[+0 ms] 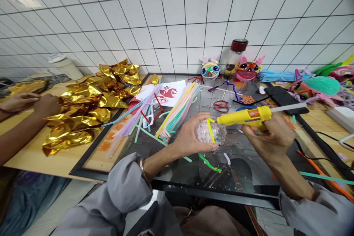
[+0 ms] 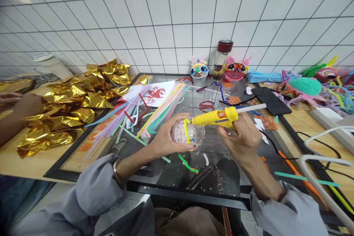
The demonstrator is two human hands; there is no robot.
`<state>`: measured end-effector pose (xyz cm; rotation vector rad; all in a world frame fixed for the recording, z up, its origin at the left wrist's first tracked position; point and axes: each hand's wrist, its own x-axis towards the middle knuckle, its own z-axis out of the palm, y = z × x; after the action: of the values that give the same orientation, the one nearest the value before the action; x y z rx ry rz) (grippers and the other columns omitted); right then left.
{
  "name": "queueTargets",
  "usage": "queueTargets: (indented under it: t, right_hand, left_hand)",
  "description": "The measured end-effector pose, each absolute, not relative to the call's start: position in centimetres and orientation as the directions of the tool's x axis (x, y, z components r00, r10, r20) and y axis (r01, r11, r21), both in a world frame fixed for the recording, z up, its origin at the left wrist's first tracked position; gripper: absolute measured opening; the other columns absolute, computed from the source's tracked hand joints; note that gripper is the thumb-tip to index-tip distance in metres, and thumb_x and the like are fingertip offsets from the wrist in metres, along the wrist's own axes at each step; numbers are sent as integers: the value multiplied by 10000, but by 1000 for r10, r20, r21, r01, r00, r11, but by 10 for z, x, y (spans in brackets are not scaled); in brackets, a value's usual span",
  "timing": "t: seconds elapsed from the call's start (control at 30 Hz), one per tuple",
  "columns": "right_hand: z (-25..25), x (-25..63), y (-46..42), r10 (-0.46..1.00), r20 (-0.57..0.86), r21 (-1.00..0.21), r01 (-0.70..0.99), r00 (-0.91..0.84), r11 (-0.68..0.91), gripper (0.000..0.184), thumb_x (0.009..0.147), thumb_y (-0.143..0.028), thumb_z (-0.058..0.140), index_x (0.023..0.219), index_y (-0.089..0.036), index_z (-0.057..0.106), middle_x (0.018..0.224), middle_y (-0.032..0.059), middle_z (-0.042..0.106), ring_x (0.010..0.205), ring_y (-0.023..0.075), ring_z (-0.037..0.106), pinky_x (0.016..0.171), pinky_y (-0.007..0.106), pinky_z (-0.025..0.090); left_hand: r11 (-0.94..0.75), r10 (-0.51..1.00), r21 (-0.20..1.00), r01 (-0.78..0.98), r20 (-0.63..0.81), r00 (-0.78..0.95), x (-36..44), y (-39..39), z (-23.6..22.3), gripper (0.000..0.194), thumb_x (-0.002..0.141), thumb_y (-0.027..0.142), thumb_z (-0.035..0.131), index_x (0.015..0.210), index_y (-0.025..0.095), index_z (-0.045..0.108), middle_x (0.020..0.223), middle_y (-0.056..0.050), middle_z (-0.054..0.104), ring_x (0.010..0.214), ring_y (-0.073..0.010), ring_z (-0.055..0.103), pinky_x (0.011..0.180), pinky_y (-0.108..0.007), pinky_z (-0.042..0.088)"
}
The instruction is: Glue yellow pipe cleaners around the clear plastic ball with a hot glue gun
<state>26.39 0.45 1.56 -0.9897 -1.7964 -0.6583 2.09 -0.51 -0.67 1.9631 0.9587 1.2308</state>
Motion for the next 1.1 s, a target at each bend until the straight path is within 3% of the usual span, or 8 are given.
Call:
queueTargets:
  t: [0.2, 0.43, 0.8, 1.1]
  right_hand:
    - [16, 264, 3, 365, 903, 5, 856, -226, 518, 159, 722, -140, 673, 755, -240, 555, 644, -27, 537, 555, 131, 472, 499, 303, 283]
    - [20, 264, 2, 351, 907, 13, 847, -233, 531, 152, 729, -128, 674, 807, -238, 602, 647, -25, 551, 535, 128, 461, 489, 311, 250]
    - [18, 268, 1, 369, 901, 0, 849, -230, 529, 148, 738, -200, 714, 765, -247, 576, 605, -38, 510, 514, 129, 438, 489, 304, 256]
    - [18, 267, 2, 349, 908, 8, 841, -233, 541, 239, 729, -143, 691, 686, -240, 477, 628, -41, 499, 528, 113, 419, 486, 294, 256]
  left_hand:
    - [-533, 837, 806, 258, 457, 302, 21, -5, -7, 818, 544, 394, 904, 1257, 175, 566, 1371, -177, 589, 1288, -346, 561, 1134, -519, 409]
    - [-543, 831, 801, 252, 469, 299, 21, -5, -7, 798, 542, 365, 905, 1241, 172, 571, 1357, -176, 599, 1275, -338, 570, 1126, -511, 415]
    - [-528, 839, 814, 241, 456, 298, 22, -5, -6, 792, 536, 357, 903, 1239, 197, 574, 1349, -152, 604, 1272, -340, 568, 1123, -509, 408]
    - [-541, 830, 803, 250, 463, 310, 21, -6, -6, 794, 538, 345, 907, 1239, 187, 569, 1365, -170, 592, 1281, -338, 566, 1128, -518, 406]
